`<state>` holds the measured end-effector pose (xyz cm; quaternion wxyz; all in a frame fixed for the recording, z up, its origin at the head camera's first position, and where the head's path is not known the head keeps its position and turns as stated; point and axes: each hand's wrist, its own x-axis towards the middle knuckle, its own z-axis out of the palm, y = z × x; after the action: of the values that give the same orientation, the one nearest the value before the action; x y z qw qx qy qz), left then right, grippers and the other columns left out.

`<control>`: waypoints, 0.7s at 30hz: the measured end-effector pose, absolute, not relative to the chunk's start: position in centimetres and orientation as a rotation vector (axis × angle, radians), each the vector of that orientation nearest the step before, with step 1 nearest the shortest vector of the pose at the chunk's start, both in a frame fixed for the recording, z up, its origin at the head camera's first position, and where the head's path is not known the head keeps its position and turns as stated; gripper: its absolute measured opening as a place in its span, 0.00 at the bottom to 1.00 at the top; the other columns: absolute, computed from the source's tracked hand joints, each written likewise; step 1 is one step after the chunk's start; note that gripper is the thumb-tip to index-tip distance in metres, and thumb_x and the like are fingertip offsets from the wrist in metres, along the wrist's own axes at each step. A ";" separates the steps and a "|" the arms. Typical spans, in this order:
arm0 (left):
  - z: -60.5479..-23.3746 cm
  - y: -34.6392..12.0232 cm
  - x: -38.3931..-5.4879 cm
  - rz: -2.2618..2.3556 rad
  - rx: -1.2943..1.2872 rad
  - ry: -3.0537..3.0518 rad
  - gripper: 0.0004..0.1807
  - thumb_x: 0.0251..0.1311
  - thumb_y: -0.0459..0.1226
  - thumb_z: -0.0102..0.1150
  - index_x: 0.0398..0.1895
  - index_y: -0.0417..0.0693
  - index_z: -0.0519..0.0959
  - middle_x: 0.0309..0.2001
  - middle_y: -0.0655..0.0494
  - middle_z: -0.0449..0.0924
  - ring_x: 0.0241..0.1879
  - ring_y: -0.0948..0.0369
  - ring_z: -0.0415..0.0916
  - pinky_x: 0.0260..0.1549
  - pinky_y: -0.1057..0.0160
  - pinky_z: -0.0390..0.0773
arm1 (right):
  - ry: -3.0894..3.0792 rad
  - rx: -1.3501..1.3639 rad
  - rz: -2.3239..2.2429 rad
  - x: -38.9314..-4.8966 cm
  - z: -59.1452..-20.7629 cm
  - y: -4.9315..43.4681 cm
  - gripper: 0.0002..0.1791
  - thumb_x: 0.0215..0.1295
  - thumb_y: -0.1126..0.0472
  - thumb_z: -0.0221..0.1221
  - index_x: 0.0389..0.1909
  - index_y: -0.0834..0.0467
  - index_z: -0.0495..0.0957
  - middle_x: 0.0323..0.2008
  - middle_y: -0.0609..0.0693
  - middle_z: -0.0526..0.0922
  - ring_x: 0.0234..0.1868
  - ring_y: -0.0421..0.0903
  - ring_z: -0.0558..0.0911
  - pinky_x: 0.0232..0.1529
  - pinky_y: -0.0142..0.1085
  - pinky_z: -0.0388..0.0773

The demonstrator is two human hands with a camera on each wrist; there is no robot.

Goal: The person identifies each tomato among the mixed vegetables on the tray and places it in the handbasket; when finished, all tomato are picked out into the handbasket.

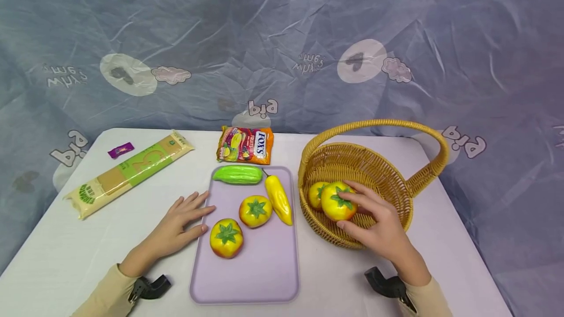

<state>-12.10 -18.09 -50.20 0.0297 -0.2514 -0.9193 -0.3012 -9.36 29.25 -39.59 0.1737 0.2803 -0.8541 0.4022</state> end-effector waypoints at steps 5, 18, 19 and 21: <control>-50.2 -18.1 -12.1 -0.930 -0.778 -2.829 0.25 0.64 0.47 0.65 0.65 0.56 0.80 0.77 0.47 0.65 0.76 0.36 0.59 0.72 0.27 0.49 | -2.426 0.727 1.134 -10.2 -40.0 30.1 0.37 0.36 0.84 0.73 0.56 0.67 0.81 0.67 0.44 0.75 0.62 0.25 0.76 0.46 0.17 0.80; -50.0 -18.1 -12.1 -0.932 -0.772 -2.832 0.25 0.63 0.46 0.66 0.64 0.55 0.81 0.76 0.47 0.66 0.76 0.36 0.59 0.72 0.27 0.49 | -2.480 0.513 1.124 -11.4 -40.7 30.9 0.32 0.45 0.80 0.72 0.57 0.67 0.80 0.68 0.43 0.74 0.60 0.19 0.72 0.44 0.14 0.78; -50.0 -18.0 -12.1 -0.933 -0.772 -2.832 0.25 0.63 0.46 0.66 0.64 0.55 0.81 0.76 0.47 0.66 0.76 0.36 0.59 0.72 0.27 0.49 | -2.490 0.489 1.132 -11.5 -40.8 31.0 0.32 0.46 0.80 0.72 0.57 0.67 0.80 0.68 0.50 0.75 0.60 0.18 0.71 0.44 0.13 0.77; -50.0 -18.0 -12.1 -0.936 -0.772 -2.833 0.25 0.63 0.46 0.66 0.64 0.56 0.81 0.76 0.47 0.66 0.76 0.36 0.59 0.72 0.27 0.49 | -2.515 0.446 1.131 -11.6 -40.8 31.1 0.31 0.48 0.78 0.73 0.58 0.67 0.80 0.67 0.63 0.74 0.59 0.16 0.68 0.44 0.12 0.76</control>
<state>-12.06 -18.02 -50.02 0.0298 -0.2505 -0.9188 -0.3037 -11.59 31.11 -40.77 0.1733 0.1572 -0.8868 0.3987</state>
